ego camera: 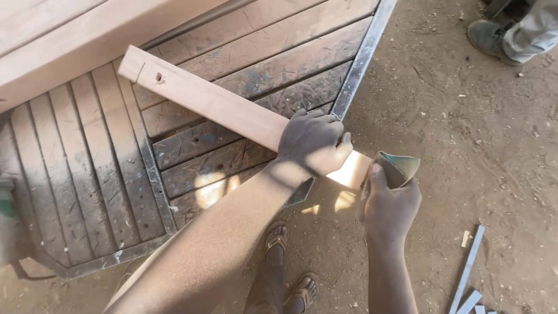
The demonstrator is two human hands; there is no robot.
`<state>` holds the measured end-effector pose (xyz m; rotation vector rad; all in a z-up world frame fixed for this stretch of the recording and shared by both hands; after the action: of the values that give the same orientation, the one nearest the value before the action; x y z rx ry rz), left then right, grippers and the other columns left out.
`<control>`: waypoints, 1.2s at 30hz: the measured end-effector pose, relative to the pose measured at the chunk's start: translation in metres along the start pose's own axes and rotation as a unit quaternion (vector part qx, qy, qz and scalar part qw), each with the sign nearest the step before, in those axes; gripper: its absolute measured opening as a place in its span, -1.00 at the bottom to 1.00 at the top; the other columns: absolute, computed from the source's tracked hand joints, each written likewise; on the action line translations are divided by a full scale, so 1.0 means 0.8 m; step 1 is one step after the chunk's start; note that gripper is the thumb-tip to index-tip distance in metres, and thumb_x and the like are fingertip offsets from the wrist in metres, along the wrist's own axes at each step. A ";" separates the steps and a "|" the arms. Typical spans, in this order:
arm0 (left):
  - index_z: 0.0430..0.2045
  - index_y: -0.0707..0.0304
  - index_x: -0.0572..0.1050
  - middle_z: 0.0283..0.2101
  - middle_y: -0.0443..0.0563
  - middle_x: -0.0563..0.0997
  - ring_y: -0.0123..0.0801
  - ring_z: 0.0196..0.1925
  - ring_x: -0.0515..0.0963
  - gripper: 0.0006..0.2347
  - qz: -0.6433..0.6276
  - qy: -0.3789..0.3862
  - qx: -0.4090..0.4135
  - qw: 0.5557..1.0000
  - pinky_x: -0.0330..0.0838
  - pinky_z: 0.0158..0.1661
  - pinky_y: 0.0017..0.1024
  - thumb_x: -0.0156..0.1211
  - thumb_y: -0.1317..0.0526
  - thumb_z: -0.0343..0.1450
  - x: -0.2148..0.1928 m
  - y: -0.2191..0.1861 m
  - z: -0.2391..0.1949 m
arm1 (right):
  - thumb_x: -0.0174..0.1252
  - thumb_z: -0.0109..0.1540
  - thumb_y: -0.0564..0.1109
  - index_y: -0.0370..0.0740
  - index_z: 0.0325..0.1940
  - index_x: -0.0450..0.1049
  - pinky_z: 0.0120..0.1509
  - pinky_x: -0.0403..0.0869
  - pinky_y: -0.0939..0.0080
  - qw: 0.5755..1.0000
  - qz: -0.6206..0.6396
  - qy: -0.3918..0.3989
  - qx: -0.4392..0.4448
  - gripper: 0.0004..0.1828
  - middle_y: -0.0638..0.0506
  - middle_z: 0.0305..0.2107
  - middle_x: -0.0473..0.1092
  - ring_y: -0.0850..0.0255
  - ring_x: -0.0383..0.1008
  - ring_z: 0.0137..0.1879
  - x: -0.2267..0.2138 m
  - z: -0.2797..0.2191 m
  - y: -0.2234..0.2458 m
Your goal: Sanding a wooden beam using sandpaper and an angle grinder
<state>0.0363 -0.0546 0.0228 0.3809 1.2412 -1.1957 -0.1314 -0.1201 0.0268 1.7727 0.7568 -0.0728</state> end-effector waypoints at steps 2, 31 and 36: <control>-0.72 0.06 0.56 -0.58 0.03 0.60 -0.09 -0.35 0.66 -0.78 -0.009 0.010 -0.006 1.000 0.39 -0.27 -0.16 0.09 0.05 0.31 0.008 0.000 -0.001 | 0.16 0.30 -0.30 -0.42 0.04 0.43 0.11 0.48 -0.06 1.000 0.016 -0.003 -0.025 -0.76 -0.25 -0.21 0.47 -0.09 0.56 -0.01 0.003 0.001 0.010; -0.54 0.03 0.48 -0.35 -0.06 0.58 -0.07 -0.25 0.59 -0.58 -0.013 0.149 0.125 0.981 0.42 -0.25 -0.05 0.22 -0.31 0.27 -0.019 -0.021 -0.002 | 0.35 0.06 0.07 -0.07 -0.07 0.72 -0.05 0.51 0.28 0.870 -0.055 0.115 0.476 -0.61 0.00 -0.40 0.63 0.18 0.62 -0.22 0.079 -0.289 -0.263; -0.28 0.05 0.45 -0.20 -0.04 0.57 -0.02 -0.17 0.56 -0.32 -0.031 0.233 0.248 0.940 0.34 -0.20 -0.02 0.18 -0.54 0.13 -0.011 -0.034 -0.009 | 0.38 0.12 -0.01 -0.30 -0.08 0.65 -0.25 0.53 0.08 0.873 0.039 0.028 0.485 -0.61 -0.23 -0.49 0.54 -0.04 0.56 -0.38 0.040 -0.277 -0.296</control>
<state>0.0104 -0.0554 0.0378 1.0533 1.3435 -1.5271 -0.3010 0.1232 -0.1081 2.7673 0.7376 -0.4088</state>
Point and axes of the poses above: each hand's wrist, its own z-axis towards the middle knuckle, its own x-axis out of the palm, y = z × x, the point moved 7 cm from there along z, towards the middle knuckle
